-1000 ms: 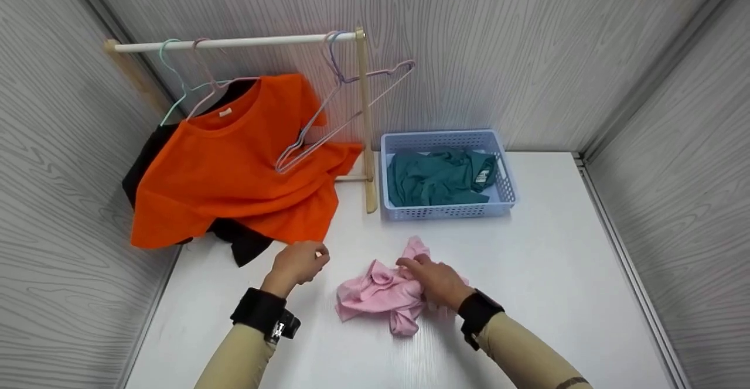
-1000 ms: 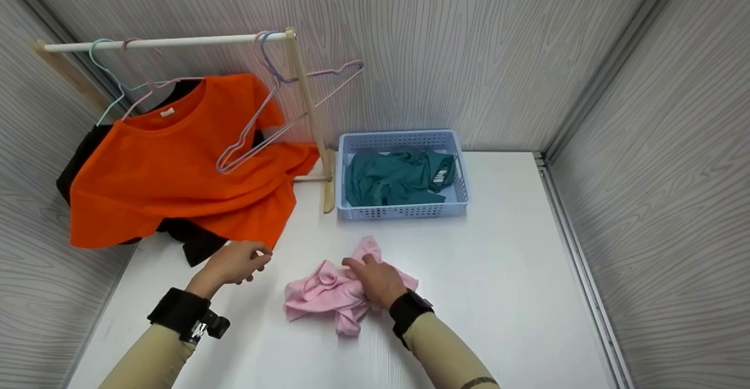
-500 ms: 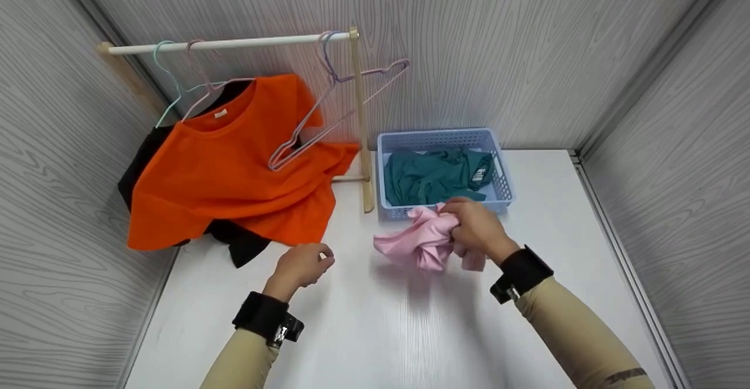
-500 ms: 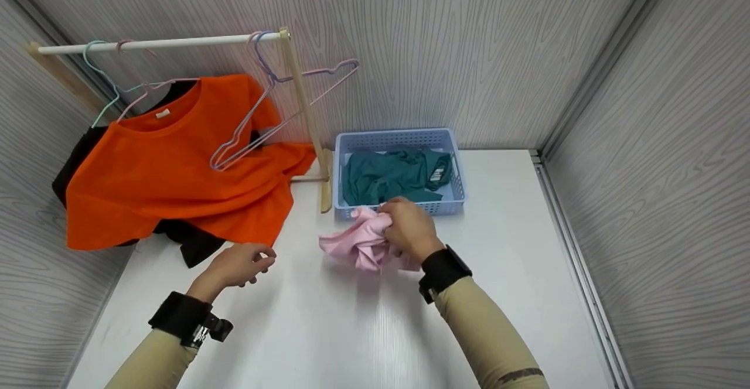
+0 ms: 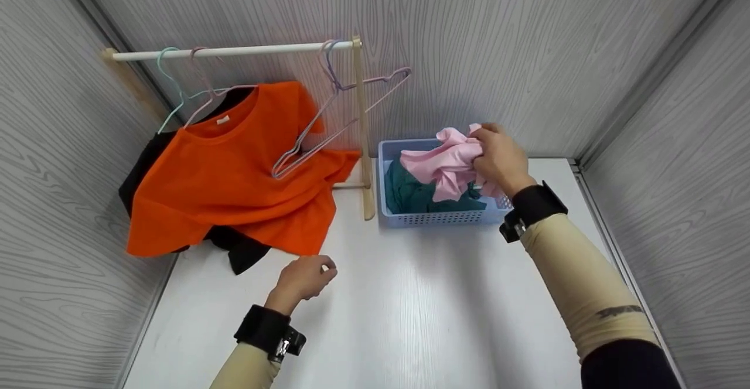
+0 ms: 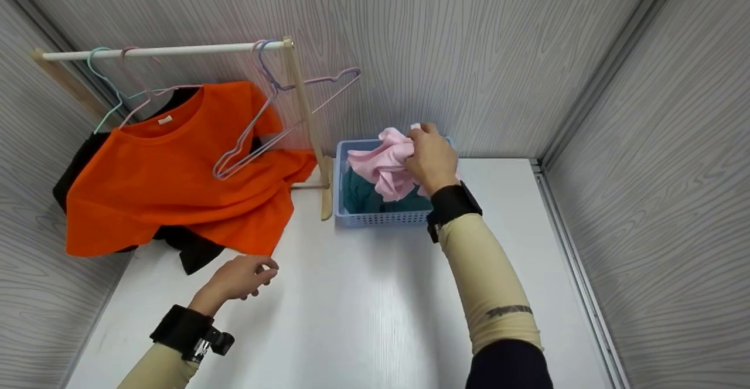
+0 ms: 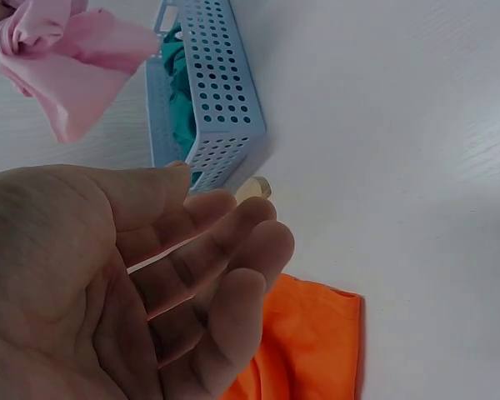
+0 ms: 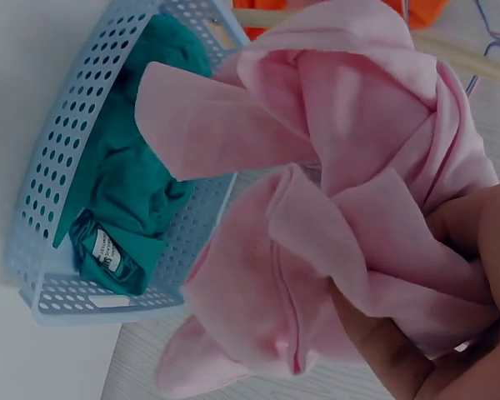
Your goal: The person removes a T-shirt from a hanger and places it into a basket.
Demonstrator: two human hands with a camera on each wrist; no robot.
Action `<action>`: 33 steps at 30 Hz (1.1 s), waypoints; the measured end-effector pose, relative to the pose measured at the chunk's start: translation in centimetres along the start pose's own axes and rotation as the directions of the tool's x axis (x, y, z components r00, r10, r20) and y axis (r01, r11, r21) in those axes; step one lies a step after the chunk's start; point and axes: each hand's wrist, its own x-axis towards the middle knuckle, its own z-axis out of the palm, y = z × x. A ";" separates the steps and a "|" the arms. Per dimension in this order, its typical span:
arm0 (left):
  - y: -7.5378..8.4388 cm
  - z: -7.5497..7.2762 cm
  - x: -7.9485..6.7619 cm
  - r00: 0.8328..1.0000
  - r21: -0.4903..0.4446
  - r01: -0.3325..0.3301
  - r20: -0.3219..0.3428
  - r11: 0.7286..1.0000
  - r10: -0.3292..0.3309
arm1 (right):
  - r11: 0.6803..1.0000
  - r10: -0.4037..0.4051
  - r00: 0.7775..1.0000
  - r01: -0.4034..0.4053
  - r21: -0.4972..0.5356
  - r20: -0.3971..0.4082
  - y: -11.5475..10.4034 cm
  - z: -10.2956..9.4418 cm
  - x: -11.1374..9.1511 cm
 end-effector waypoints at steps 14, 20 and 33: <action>-0.5 0.0 -0.1 1.000 0.009 0.024 -0.009 1.000 -0.024 | 0.998 -0.051 0.999 0.050 -0.027 -0.017 2.4 3.7 0.5; 0.2 -1.1 0.2 1.000 0.002 0.019 -0.007 1.000 -0.019 | 0.997 -0.054 0.990 0.060 -0.043 0.128 3.0 4.2 -1.1; -0.6 -9.2 0.6 0.999 0.008 0.018 -0.038 1.000 -0.018 | 0.992 -0.098 0.937 0.117 -0.037 0.334 5.1 7.1 -7.2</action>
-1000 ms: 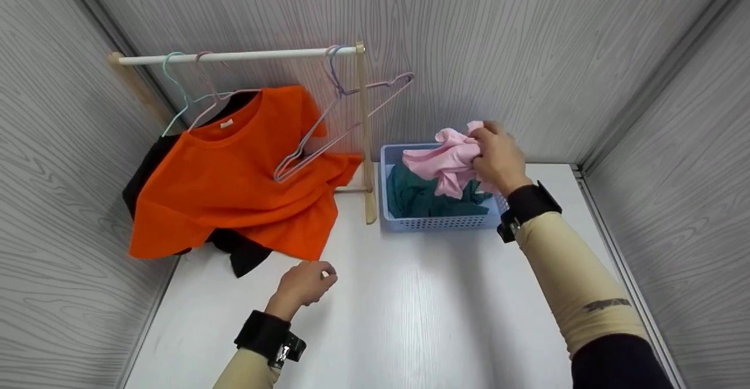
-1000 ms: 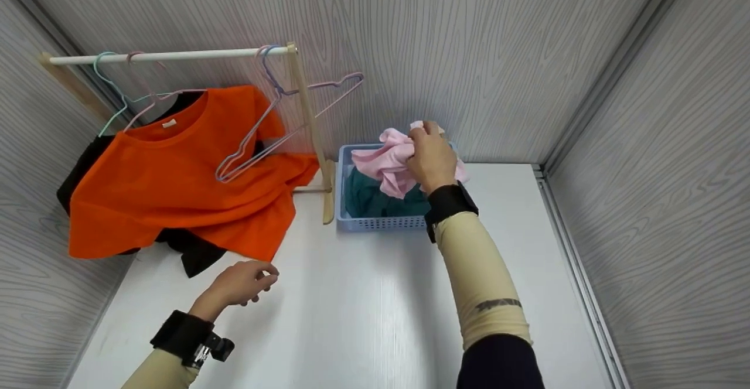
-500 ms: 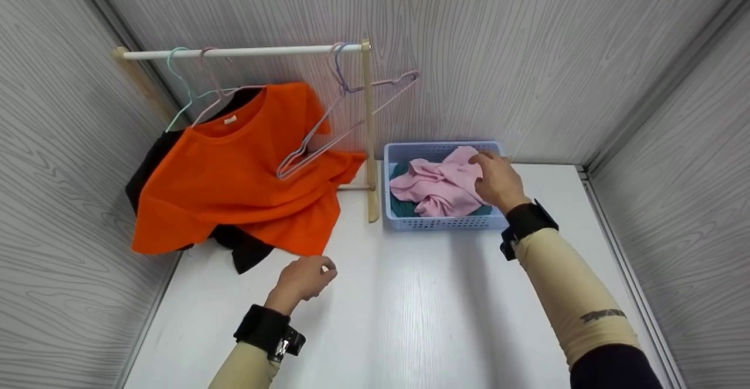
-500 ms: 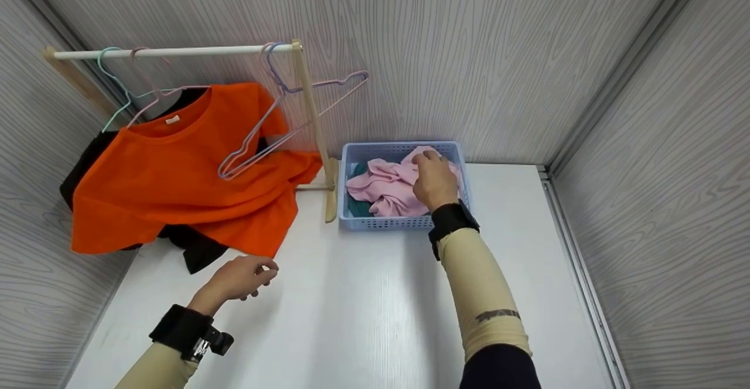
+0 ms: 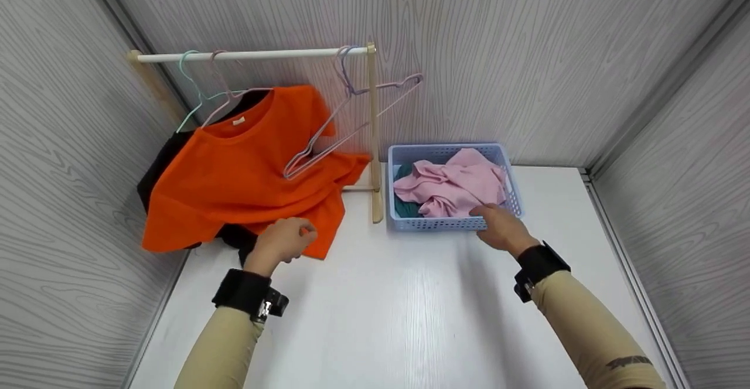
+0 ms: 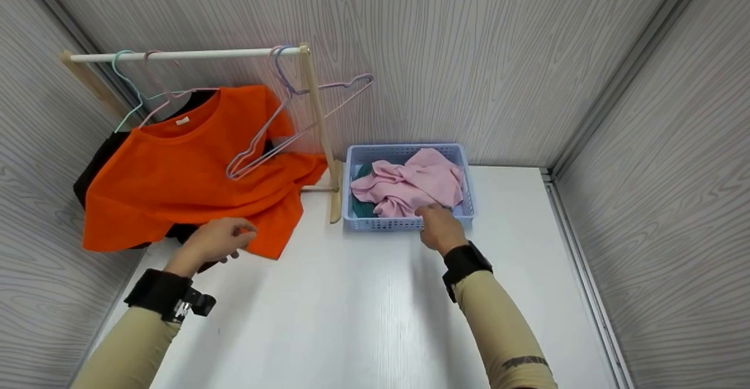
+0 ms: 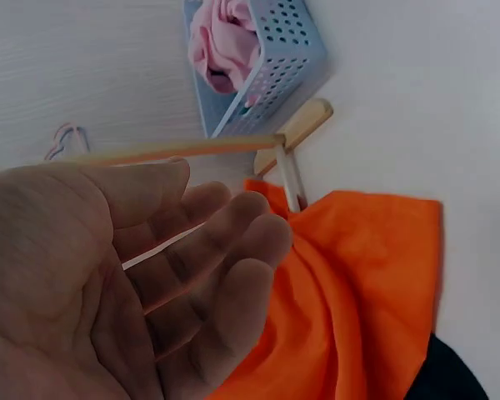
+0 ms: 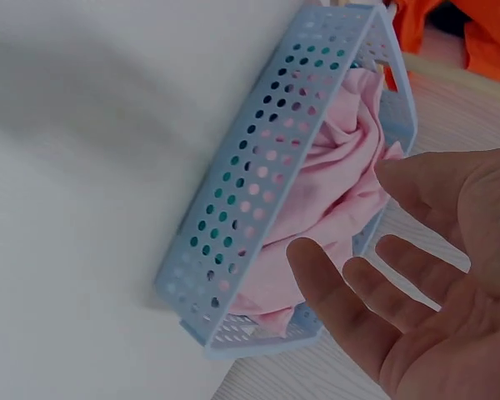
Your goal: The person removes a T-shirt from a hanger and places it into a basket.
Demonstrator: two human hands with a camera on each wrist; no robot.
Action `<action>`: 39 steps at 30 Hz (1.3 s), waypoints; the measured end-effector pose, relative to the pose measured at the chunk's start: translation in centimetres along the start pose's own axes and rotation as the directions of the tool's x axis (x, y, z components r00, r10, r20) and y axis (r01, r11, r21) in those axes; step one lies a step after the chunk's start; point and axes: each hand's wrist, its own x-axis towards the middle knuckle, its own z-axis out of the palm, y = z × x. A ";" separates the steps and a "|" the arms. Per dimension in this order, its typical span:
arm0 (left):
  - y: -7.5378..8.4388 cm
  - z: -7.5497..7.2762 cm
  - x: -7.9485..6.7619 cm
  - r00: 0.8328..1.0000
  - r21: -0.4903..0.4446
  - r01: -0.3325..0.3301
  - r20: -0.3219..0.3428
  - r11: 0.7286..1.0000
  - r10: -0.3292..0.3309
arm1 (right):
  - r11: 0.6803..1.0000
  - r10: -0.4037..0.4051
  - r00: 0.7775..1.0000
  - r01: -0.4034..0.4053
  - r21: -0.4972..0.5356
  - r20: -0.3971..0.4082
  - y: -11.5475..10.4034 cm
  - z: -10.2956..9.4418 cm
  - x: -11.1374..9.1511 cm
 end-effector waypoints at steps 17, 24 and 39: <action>-4.6 -14.0 -0.4 0.965 0.126 0.091 -0.257 0.988 -0.056 | 0.996 -0.010 0.993 -0.001 0.092 0.119 2.0 7.6 -5.4; -6.2 -16.0 0.4 0.911 0.039 0.170 -0.387 0.985 -0.142 | 0.992 0.031 0.989 -0.048 0.116 0.142 2.4 8.9 -6.7; -6.6 -15.6 1.5 0.933 0.029 0.197 -0.312 0.980 -0.178 | 0.980 0.096 0.982 -0.123 0.158 0.164 2.5 10.2 -7.4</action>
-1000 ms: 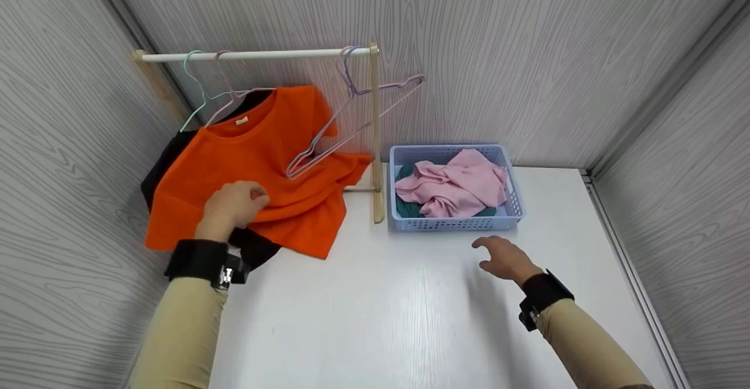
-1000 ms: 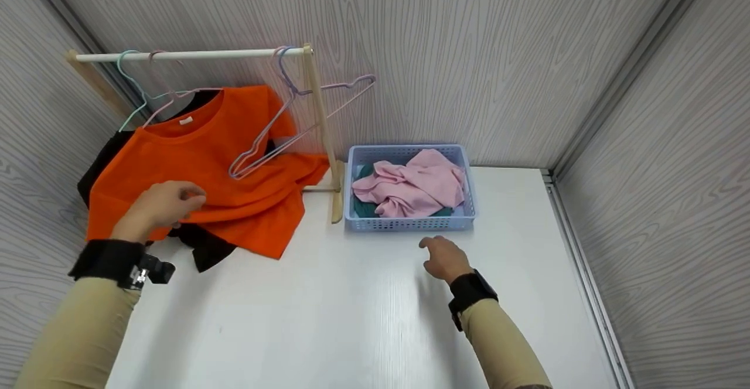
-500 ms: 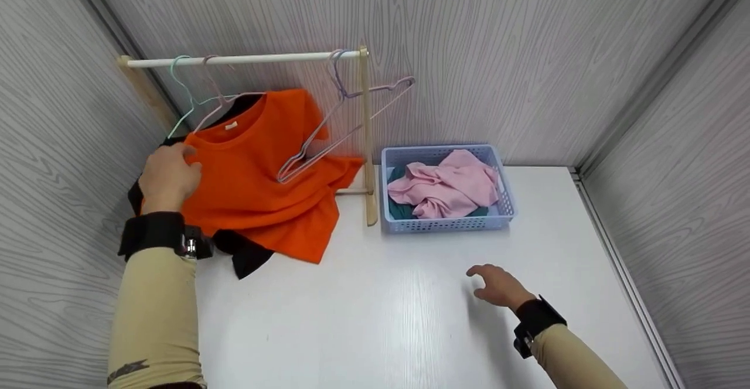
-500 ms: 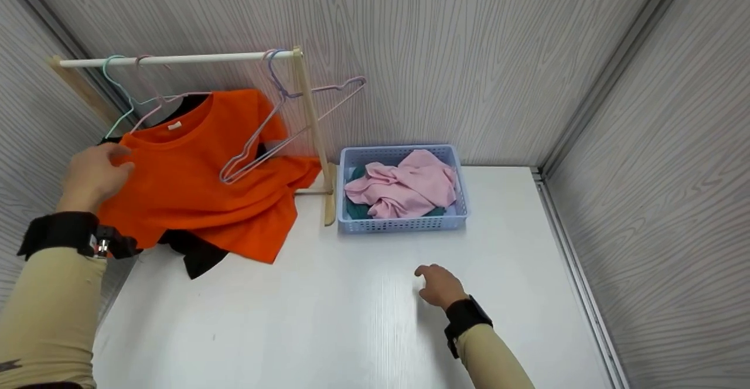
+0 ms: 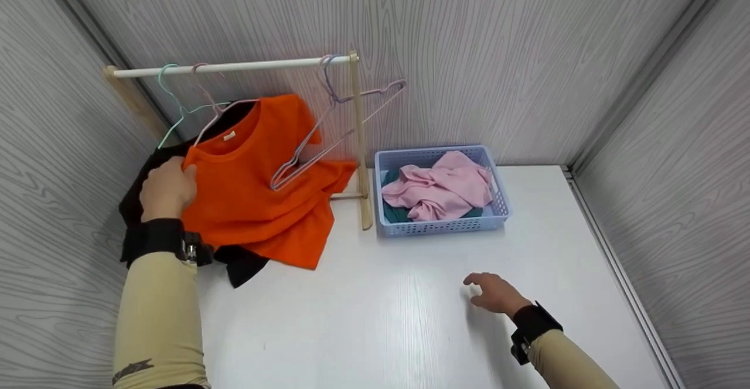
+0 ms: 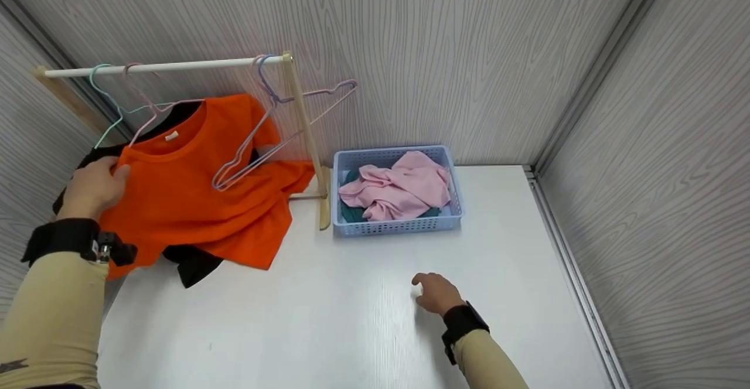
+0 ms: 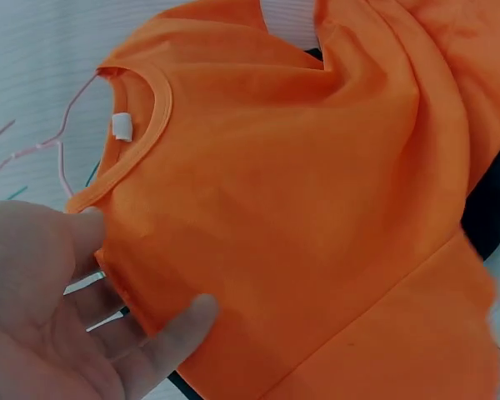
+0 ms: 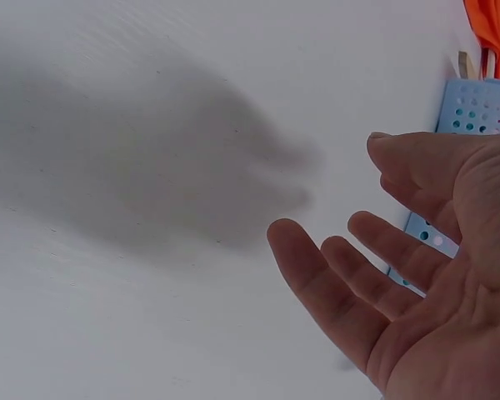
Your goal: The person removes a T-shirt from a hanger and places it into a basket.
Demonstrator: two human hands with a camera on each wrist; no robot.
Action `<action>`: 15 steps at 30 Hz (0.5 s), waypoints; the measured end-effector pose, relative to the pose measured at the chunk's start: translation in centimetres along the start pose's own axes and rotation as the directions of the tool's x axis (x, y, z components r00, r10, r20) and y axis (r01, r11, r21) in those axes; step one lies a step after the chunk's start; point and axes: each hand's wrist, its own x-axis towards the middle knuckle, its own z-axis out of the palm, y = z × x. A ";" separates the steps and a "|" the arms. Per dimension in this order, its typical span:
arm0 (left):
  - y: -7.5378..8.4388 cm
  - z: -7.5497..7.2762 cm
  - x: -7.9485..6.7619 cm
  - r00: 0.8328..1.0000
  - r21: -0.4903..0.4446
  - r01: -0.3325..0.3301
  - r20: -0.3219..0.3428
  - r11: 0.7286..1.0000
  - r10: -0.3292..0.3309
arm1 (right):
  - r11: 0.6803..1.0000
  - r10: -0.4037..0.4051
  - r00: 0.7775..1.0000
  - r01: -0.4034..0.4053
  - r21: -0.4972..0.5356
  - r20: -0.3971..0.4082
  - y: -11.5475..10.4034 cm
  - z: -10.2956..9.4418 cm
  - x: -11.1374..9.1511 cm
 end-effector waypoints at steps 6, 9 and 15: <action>1.5 0.9 0.2 0.992 0.027 -0.001 -0.127 1.000 0.004 | 1.000 0.013 1.000 -0.014 0.024 0.020 -0.2 0.6 -0.1; 2.3 1.3 0.2 0.986 0.018 -0.014 -0.165 1.000 0.016 | 0.999 0.010 0.999 -0.011 0.041 0.031 -0.3 1.0 -0.3; 2.6 0.6 -0.3 0.967 0.013 -0.036 -0.253 0.999 0.038 | 0.997 0.040 0.998 -0.044 0.070 0.058 -0.5 1.3 -0.3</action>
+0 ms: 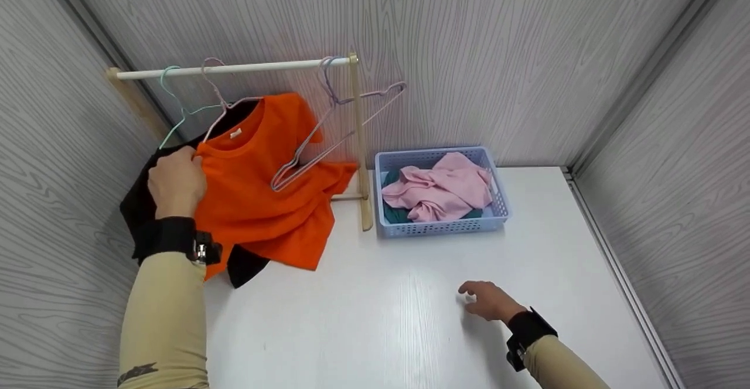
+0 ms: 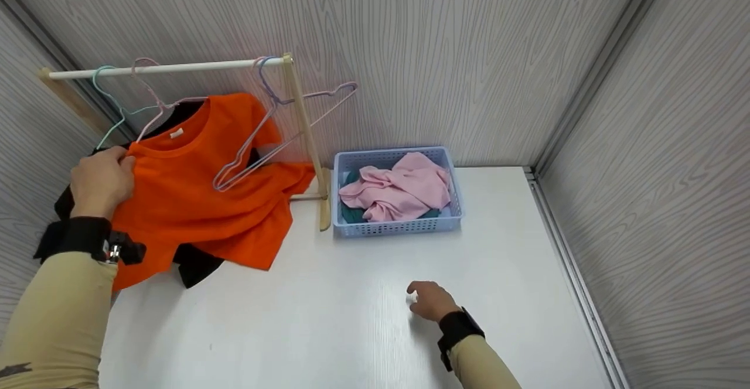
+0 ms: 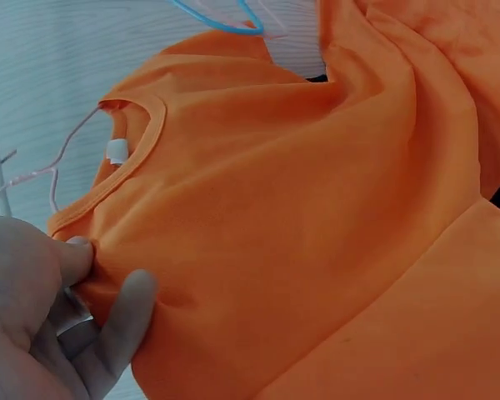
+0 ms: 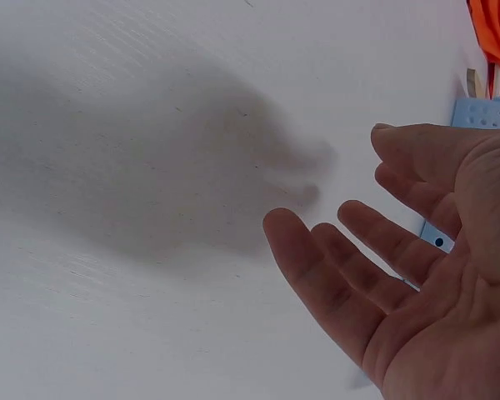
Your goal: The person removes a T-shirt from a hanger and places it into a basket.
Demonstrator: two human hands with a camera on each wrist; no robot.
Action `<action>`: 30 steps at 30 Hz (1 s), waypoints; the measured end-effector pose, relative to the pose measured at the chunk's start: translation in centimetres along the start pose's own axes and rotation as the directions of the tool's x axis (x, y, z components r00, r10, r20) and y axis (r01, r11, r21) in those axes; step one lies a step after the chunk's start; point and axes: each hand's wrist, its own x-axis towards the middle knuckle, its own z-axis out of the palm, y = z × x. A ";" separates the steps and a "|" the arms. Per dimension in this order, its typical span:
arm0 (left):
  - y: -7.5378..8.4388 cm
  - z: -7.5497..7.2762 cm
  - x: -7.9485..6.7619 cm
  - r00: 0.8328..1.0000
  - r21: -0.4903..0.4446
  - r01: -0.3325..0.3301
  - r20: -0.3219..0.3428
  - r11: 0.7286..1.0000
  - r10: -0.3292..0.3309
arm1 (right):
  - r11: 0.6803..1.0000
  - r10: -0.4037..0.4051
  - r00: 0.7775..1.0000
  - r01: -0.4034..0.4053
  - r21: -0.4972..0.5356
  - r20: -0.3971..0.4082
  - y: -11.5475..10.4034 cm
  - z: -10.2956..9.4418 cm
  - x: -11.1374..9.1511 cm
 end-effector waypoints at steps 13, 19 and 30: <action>-1.7 -2.7 -2.1 0.990 0.029 -0.102 -0.094 0.994 0.105 | 0.997 0.039 0.999 -0.040 0.065 0.031 -0.6 0.2 0.1; -4.5 -1.8 -3.8 0.996 0.037 -0.091 -0.013 0.995 0.092 | 0.998 0.027 0.999 -0.029 0.060 0.039 -0.8 0.4 0.3; -9.9 2.1 -7.4 0.995 0.068 -0.071 0.069 0.995 0.067 | 0.998 0.022 0.998 -0.026 0.061 0.065 -1.1 0.5 0.3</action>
